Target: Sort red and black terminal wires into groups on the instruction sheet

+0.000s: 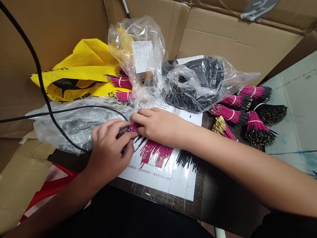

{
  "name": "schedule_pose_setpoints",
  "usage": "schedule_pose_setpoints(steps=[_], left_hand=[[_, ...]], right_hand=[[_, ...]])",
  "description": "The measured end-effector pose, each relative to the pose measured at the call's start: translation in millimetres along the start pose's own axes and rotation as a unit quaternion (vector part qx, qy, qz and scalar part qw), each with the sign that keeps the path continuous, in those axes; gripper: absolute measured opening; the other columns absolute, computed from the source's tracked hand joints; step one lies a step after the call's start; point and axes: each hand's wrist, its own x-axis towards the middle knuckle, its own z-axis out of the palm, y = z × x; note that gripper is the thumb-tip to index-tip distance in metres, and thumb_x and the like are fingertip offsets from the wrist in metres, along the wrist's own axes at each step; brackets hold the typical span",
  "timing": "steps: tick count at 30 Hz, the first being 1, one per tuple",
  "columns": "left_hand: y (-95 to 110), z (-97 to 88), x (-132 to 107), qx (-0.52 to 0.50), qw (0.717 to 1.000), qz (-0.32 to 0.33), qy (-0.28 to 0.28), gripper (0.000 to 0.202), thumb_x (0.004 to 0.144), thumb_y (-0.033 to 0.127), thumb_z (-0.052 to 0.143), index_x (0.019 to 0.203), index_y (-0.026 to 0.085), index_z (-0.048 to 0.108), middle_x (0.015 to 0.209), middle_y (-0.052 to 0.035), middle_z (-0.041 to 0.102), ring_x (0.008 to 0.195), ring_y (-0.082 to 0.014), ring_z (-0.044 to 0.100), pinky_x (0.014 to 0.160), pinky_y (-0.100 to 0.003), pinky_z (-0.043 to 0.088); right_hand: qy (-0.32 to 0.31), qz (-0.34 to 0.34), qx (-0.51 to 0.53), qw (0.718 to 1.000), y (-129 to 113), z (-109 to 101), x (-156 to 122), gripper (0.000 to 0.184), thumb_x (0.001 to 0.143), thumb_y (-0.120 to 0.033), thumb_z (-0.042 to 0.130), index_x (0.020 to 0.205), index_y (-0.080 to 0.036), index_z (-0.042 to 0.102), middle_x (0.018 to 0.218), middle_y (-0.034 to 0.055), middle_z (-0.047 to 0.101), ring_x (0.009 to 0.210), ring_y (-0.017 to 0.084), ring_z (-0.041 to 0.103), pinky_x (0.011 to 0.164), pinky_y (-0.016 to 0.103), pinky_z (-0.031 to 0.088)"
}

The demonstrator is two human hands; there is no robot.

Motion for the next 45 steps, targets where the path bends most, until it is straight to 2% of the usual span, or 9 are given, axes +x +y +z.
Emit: schedule_pose_setpoints(steps=[8, 14, 22, 25, 28, 31, 35, 38, 45], left_hand=[[-0.8, -1.4, -1.2, -0.002, 1.0, 0.002, -0.001, 0.026, 0.086, 0.011, 0.06, 0.102, 0.025, 0.075, 0.131, -0.0079, 0.066, 0.133, -0.0348, 0.05, 0.111, -0.058, 0.033], [0.0, -0.9, -3.0, 0.004, 1.0, 0.019, 0.012, 0.023, 0.085, 0.014, 0.062, 0.1, 0.025, 0.076, 0.132, -0.0072, 0.067, 0.133, -0.0351, 0.05, 0.111, -0.058, 0.032], [2.0, -3.1, -3.6, -0.001, 0.999, 0.032, 0.008, 0.024, 0.083, 0.016, 0.064, 0.103, 0.021, 0.076, 0.132, -0.0098, 0.068, 0.133, -0.0366, 0.051, 0.112, -0.059, 0.033], [2.4, -3.1, -3.0, -0.004, 1.0, 0.031, 0.007, 0.025, 0.082, 0.015, 0.064, 0.103, 0.021, 0.076, 0.133, -0.0095, 0.067, 0.133, -0.0363, 0.051, 0.112, -0.059, 0.033], [2.2, -2.3, -2.9, -0.005, 0.999, 0.031, 0.008, 0.022, 0.083, 0.018, 0.064, 0.101, 0.022, 0.076, 0.132, -0.0088, 0.068, 0.131, -0.0364, 0.052, 0.111, -0.059, 0.033], [1.4, -1.3, -3.6, -0.001, 0.999, 0.035, 0.01, 0.018, 0.087, 0.022, 0.064, 0.101, 0.022, 0.076, 0.132, -0.0085, 0.068, 0.131, -0.0365, 0.053, 0.111, -0.059, 0.033], [0.7, -1.3, -4.5, 0.005, 0.999, 0.036, 0.012, 0.017, 0.09, 0.026, 0.064, 0.101, 0.022, 0.076, 0.133, -0.0086, 0.068, 0.131, -0.0368, 0.053, 0.11, -0.06, 0.033], [0.7, -1.7, -4.3, 0.007, 0.999, 0.035, 0.01, 0.017, 0.091, 0.027, 0.064, 0.101, 0.022, 0.076, 0.133, -0.0087, 0.068, 0.132, -0.0371, 0.052, 0.11, -0.06, 0.032], [0.0, -0.9, -4.1, 0.014, 0.999, 0.036, 0.012, 0.017, 0.092, 0.029, 0.064, 0.101, 0.022, 0.075, 0.133, -0.0093, 0.068, 0.131, -0.0381, 0.053, 0.109, -0.062, 0.033]], right_hand=[[-0.002, -0.005, 0.0, 1.0, -2.5, 4.0, -3.1, 0.032, 0.107, -0.02, 0.041, 0.107, -0.01, 0.071, 0.151, 0.0147, 0.05, 0.13, 0.03, 0.05, 0.095, 0.045, 0.054], [0.011, 0.015, 0.015, 1.0, -4.0, 5.4, -6.8, 0.03, 0.105, -0.017, 0.042, 0.103, -0.01, 0.071, 0.15, 0.0161, 0.051, 0.132, 0.029, 0.05, 0.098, 0.046, 0.054], [0.063, -0.005, 0.017, 0.998, -7.1, 7.6, -12.4, 0.025, 0.105, -0.016, 0.044, 0.108, -0.008, 0.068, 0.149, 0.0172, 0.052, 0.134, 0.029, 0.049, 0.101, 0.045, 0.05], [0.077, -0.002, 0.007, 0.997, -7.7, 2.4, -19.5, 0.022, 0.104, -0.015, 0.046, 0.107, -0.01, 0.067, 0.144, 0.0179, 0.055, 0.128, 0.027, 0.052, 0.097, 0.044, 0.048], [0.044, 0.004, -0.018, 0.999, -8.6, -4.4, -27.1, 0.02, 0.104, -0.017, 0.046, 0.102, -0.014, 0.066, 0.12, 0.0138, 0.065, 0.105, 0.024, 0.058, 0.086, 0.04, 0.046], [0.011, 0.002, -0.028, 1.0, -9.3, -9.0, -29.9, 0.021, 0.105, -0.019, 0.045, 0.097, -0.017, 0.065, 0.098, 0.0078, 0.064, 0.089, 0.022, 0.055, 0.078, 0.038, 0.041], [-0.001, 0.018, -0.03, 0.999, -5.8, -10.5, -22.8, 0.021, 0.105, -0.022, 0.047, 0.093, -0.017, 0.064, 0.094, 0.0066, 0.063, 0.084, 0.021, 0.053, 0.074, 0.037, 0.037], [-0.032, 0.023, -0.039, 0.998, -2.3, -9.8, -13.1, 0.016, 0.102, -0.019, 0.053, 0.091, -0.017, 0.064, 0.094, 0.0063, 0.064, 0.083, 0.021, 0.054, 0.072, 0.037, 0.035], [-0.074, 0.007, -0.033, 0.997, -5.7, -5.6, -0.3, 0.012, 0.1, -0.015, 0.056, 0.091, -0.015, 0.065, 0.091, 0.0059, 0.065, 0.084, 0.02, 0.057, 0.073, 0.035, 0.038]])
